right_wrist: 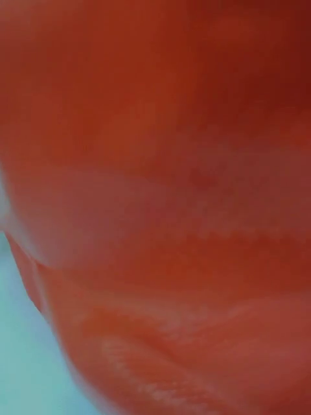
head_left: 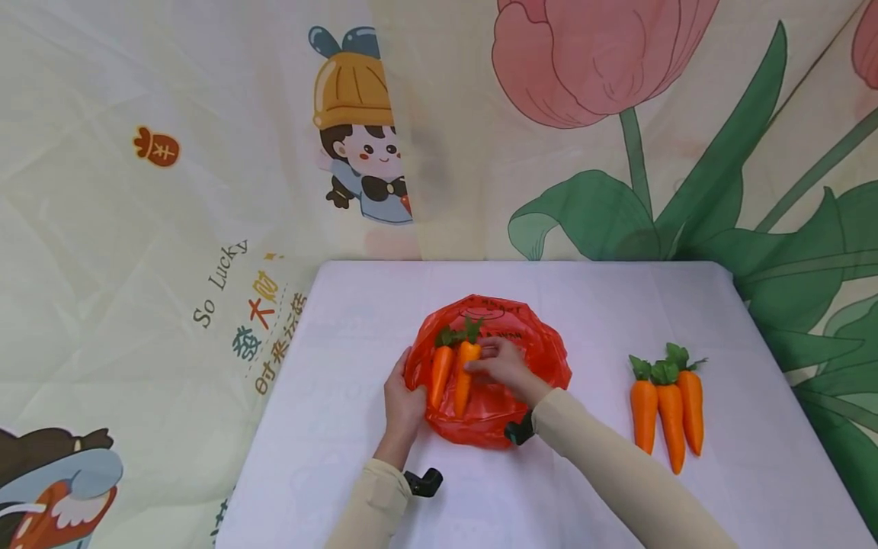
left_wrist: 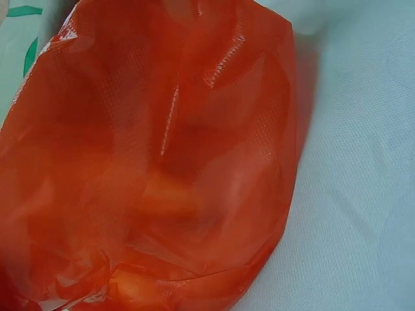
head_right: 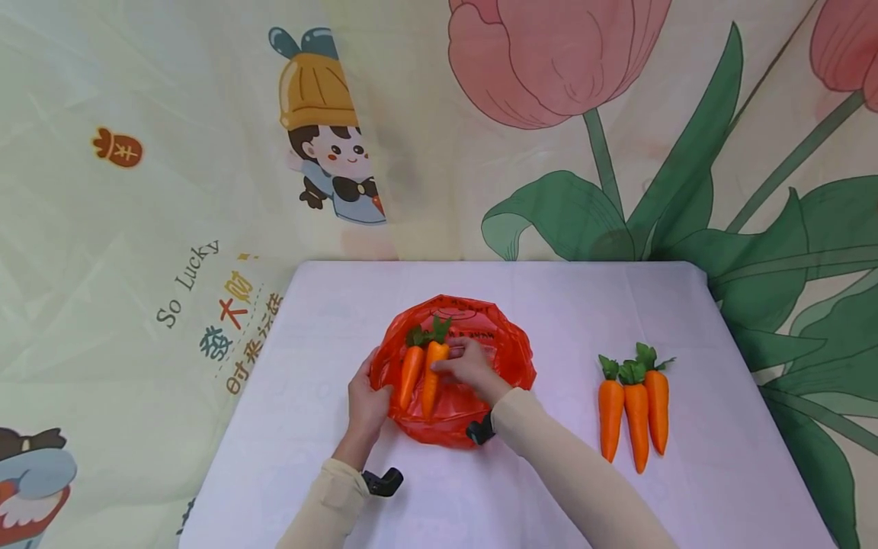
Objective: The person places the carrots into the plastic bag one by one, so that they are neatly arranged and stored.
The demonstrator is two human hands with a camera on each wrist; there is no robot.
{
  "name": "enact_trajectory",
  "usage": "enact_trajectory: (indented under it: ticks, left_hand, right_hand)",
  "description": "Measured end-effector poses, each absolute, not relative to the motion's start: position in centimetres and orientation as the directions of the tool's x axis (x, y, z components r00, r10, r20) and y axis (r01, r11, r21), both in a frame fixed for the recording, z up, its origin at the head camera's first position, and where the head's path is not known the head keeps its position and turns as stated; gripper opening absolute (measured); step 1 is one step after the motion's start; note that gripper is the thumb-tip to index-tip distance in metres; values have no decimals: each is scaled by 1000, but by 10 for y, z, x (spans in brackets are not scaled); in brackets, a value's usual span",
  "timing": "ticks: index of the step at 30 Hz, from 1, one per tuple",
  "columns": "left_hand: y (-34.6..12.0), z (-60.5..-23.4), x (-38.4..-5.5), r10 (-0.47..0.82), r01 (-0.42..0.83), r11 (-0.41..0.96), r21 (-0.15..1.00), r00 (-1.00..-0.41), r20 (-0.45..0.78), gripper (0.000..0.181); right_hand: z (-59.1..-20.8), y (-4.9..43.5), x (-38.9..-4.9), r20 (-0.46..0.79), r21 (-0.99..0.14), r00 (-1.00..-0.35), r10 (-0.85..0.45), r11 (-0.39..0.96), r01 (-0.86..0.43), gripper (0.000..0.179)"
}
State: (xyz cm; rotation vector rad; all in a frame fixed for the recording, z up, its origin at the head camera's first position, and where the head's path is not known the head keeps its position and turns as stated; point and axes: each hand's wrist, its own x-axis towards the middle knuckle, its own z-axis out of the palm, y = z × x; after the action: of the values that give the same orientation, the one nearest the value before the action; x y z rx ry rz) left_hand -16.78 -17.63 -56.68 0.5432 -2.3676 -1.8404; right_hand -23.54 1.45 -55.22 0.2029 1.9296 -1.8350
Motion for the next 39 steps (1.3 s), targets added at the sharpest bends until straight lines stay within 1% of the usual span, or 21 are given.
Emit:
enact_trajectory:
  ticks: [8, 16, 19, 23, 27, 33, 36, 39]
  left_hand:
    - [-175, -568, -169, -316, -201, 184, 962, -939, -136, 75]
    - [-173, -568, -170, -312, -190, 188, 964, -942, -125, 75]
    - [-173, -567, -171, -313, -192, 179, 965, -941, -129, 75]
    - [-174, -569, -171, -308, -190, 181, 965, -943, -128, 75]
    - [-174, -569, -173, -307, -191, 173, 966, -943, -131, 75]
    - [-174, -569, -173, -318, -194, 177, 965, -939, -130, 73]
    - [-175, -569, -171, -320, -201, 181, 963, -938, -136, 73]
    - [-176, -567, -171, -323, -200, 190, 961, -937, -131, 73]
  right_hand:
    - [-565, 3, -241, -457, -888, -875, -157, 142, 438, 57]
    - [-574, 6, -240, -408, -912, -893, -190, 135, 388, 53]
    - [-572, 8, -238, -384, -918, -905, -184, 180, 353, 48]
    - [-569, 8, -234, -349, -912, -921, -174, 291, 291, 42]
    - [-569, 6, -232, -327, -905, -914, -239, 358, 230, 46]
    - [-569, 10, -230, -296, -913, -885, -358, 378, 152, 58]
    - [-562, 18, -225, -295, -907, -883, -364, 399, 138, 61]
    - [-546, 33, -217, -272, -898, -894, -356, 428, 104, 65]
